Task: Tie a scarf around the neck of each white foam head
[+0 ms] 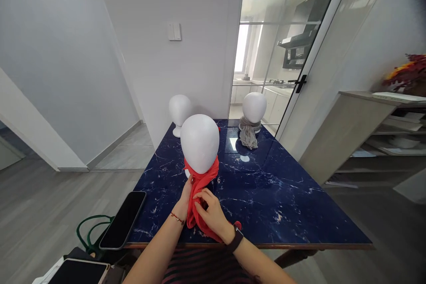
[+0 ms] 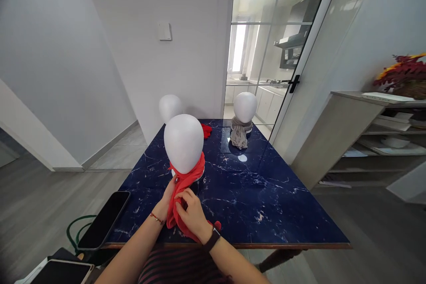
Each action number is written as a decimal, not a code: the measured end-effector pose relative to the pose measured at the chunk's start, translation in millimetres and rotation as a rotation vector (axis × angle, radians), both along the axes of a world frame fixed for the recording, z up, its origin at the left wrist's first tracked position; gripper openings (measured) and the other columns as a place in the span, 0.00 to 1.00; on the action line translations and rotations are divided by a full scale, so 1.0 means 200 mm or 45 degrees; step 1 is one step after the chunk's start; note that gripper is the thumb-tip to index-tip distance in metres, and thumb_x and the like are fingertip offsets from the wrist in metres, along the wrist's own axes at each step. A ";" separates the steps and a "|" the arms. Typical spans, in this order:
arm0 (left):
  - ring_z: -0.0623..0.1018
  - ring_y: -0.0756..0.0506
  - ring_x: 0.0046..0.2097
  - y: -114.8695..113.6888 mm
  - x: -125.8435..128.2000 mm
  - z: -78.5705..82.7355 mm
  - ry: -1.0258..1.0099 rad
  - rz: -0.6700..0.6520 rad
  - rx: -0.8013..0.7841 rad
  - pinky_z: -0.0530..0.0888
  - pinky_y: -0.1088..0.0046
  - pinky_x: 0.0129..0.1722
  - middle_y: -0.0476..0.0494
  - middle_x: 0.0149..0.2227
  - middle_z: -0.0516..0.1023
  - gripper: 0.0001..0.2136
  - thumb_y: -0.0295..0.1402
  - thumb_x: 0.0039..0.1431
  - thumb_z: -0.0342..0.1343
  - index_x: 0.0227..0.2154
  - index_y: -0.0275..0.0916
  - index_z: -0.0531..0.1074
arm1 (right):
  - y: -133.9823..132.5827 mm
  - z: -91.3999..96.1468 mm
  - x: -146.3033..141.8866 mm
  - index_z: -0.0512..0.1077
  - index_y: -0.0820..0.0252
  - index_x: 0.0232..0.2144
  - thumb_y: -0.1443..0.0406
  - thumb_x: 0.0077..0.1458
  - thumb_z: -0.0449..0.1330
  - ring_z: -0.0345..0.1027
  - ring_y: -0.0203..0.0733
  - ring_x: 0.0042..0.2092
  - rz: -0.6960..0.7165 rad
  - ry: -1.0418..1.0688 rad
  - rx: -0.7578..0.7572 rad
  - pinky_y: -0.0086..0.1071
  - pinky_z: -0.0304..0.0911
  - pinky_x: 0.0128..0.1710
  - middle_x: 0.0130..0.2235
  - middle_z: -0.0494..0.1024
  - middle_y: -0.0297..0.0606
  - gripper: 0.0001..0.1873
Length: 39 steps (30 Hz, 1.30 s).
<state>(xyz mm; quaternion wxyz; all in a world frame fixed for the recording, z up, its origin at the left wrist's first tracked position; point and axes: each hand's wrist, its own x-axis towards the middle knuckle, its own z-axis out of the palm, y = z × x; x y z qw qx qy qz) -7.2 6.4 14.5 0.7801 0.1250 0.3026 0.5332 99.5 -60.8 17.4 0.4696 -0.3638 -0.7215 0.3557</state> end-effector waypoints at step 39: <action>0.75 0.44 0.36 -0.47 -0.09 -0.01 1.311 0.104 0.405 0.71 0.68 0.40 0.39 0.35 0.78 0.17 0.41 0.48 0.58 0.38 0.36 0.76 | 0.11 -0.08 0.02 0.70 0.61 0.32 0.60 0.48 0.62 0.67 0.38 0.34 0.044 0.614 -0.626 0.31 0.63 0.37 0.32 0.74 0.35 0.11</action>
